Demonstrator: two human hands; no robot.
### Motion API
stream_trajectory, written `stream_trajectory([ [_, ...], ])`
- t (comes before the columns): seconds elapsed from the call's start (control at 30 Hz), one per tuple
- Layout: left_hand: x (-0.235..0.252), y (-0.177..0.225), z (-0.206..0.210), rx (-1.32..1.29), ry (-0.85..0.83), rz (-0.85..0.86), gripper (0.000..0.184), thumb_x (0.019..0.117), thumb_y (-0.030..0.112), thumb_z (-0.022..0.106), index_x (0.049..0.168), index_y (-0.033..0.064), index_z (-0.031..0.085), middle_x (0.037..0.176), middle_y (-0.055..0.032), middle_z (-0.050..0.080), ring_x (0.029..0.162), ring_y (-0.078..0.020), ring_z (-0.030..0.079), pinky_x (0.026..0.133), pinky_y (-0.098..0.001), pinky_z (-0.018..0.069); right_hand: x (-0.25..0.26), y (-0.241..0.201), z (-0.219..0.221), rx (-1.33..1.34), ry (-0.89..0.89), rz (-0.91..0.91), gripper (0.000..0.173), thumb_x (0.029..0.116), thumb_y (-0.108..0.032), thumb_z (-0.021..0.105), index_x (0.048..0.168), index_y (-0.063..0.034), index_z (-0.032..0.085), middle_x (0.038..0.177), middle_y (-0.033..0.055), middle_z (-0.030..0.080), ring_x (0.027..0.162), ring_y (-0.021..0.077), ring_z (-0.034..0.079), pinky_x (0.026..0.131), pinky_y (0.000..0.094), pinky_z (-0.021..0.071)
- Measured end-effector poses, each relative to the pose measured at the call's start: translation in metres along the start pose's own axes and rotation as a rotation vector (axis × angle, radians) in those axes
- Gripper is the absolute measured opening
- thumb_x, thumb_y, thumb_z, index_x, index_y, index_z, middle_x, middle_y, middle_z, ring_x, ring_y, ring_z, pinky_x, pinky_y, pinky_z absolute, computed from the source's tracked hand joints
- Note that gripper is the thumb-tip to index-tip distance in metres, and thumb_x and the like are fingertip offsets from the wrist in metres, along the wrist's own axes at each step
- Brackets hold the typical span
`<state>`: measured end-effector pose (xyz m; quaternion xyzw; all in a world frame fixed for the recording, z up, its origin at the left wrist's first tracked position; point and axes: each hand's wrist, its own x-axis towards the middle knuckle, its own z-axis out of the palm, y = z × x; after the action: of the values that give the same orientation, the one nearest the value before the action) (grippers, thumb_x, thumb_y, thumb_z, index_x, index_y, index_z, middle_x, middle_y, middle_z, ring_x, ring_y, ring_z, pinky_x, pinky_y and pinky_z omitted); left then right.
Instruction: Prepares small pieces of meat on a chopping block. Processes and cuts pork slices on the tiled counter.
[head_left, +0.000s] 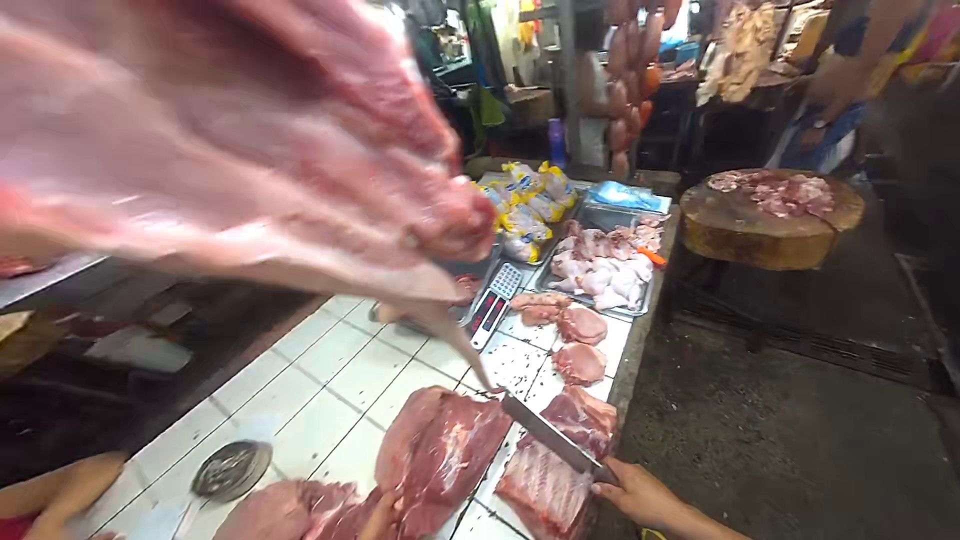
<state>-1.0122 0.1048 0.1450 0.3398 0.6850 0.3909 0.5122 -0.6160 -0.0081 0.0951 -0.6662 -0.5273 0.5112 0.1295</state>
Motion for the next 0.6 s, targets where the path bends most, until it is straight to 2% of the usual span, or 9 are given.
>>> stream_trajectory([
  [0.07,0.060,-0.041,-0.024,-0.082,-0.068,0.008,0.022,0.1019,0.026,0.052,0.112,0.0068,0.058,0.083,-0.0019,0.061,0.071,-0.0113,0.060,0.064,-0.0331,0.0537,-0.003,-0.016,0.003,-0.020,0.053,0.006,0.051,0.1024,-0.047,0.059,0.136,-0.0083,0.058,0.107,0.0203,0.071,0.100,0.0358,0.070,0.093,0.0587,0.0531],
  [0.1,0.067,-0.039,-0.028,-0.098,-0.078,-0.056,0.024,0.1022,0.030,0.053,0.110,0.0089,0.061,0.082,-0.0018,0.062,0.071,-0.0124,0.061,0.064,-0.0349,0.0547,-0.004,-0.024,0.006,-0.037,0.077,-0.006,0.050,0.1021,-0.047,0.059,0.135,-0.0085,0.059,0.104,0.0193,0.071,0.097,0.0350,0.070,0.090,0.0579,0.0539],
  [0.17,0.069,-0.028,-0.026,-0.137,-0.102,-0.116,0.025,0.1052,0.034,0.049,0.095,0.0134,0.060,0.071,0.0021,0.059,0.059,-0.0087,0.057,0.054,-0.0288,0.0512,0.003,-0.045,0.008,-0.081,0.119,-0.054,0.049,0.1020,-0.046,0.059,0.132,-0.0076,0.060,0.098,0.0178,0.070,0.091,0.0332,0.069,0.086,0.0568,0.0542],
  [0.2,0.069,-0.030,-0.028,-0.202,-0.145,-0.124,0.028,0.1070,0.035,0.045,0.095,0.0142,0.060,0.070,0.0023,0.060,0.058,-0.0082,0.058,0.053,-0.0279,0.0516,0.009,-0.056,0.009,-0.112,0.128,-0.083,0.049,0.1020,-0.045,0.059,0.133,-0.0070,0.060,0.098,0.0180,0.070,0.091,0.0331,0.069,0.086,0.0571,0.0545],
  [0.3,0.087,-0.060,-0.039,-0.401,-0.261,-0.095,0.032,0.1082,0.036,0.041,0.108,0.0112,0.062,0.085,-0.0033,0.068,0.075,-0.0135,0.066,0.068,-0.0349,0.0579,0.038,-0.085,0.017,-0.209,0.086,-0.120,0.050,0.1020,-0.046,0.059,0.134,-0.0070,0.061,0.098,0.0177,0.069,0.087,0.0330,0.068,0.084,0.0576,0.0545],
  [0.37,0.088,-0.064,-0.037,-0.551,-0.279,-0.048,0.035,0.1081,0.033,0.037,0.103,0.0098,0.063,0.084,-0.0057,0.071,0.075,-0.0157,0.069,0.068,-0.0361,0.0592,0.054,-0.104,0.020,-0.257,0.031,-0.080,0.050,0.1029,-0.051,0.056,0.127,-0.0071,0.061,0.093,0.0167,0.067,0.081,0.0321,0.066,0.079,0.0563,0.0540],
  [0.47,0.086,-0.066,-0.030,-0.752,-0.306,0.010,0.040,0.1093,0.032,0.030,0.100,0.0093,0.062,0.084,-0.0081,0.071,0.077,-0.0184,0.070,0.070,-0.0380,0.0604,0.065,-0.123,0.022,-0.247,-0.090,0.021,0.051,0.1041,-0.052,0.054,0.129,-0.0076,0.057,0.085,0.0139,0.062,0.064,0.0260,0.060,0.064,0.0471,0.0539],
  [0.57,0.076,-0.038,-0.017,-0.684,-0.288,0.084,0.040,0.1103,0.034,0.033,0.099,0.0091,0.061,0.082,-0.0051,0.069,0.077,-0.0156,0.068,0.072,-0.0350,0.0592,0.072,-0.127,0.021,-0.141,-0.158,0.060,0.047,0.1043,-0.047,0.057,0.129,-0.0078,0.054,0.076,0.0089,0.056,0.055,0.0195,0.054,0.055,0.0387,0.0515],
  [0.6,0.070,-0.024,-0.010,-0.608,-0.300,0.130,0.039,0.1103,0.036,0.033,0.105,0.0089,0.062,0.085,-0.0042,0.068,0.080,-0.0142,0.067,0.075,-0.0337,0.0581,0.073,-0.126,0.020,-0.086,-0.174,0.069,0.044,0.1044,-0.046,0.058,0.128,-0.0086,0.053,0.073,0.0069,0.055,0.052,0.0175,0.053,0.052,0.0361,0.0507],
])
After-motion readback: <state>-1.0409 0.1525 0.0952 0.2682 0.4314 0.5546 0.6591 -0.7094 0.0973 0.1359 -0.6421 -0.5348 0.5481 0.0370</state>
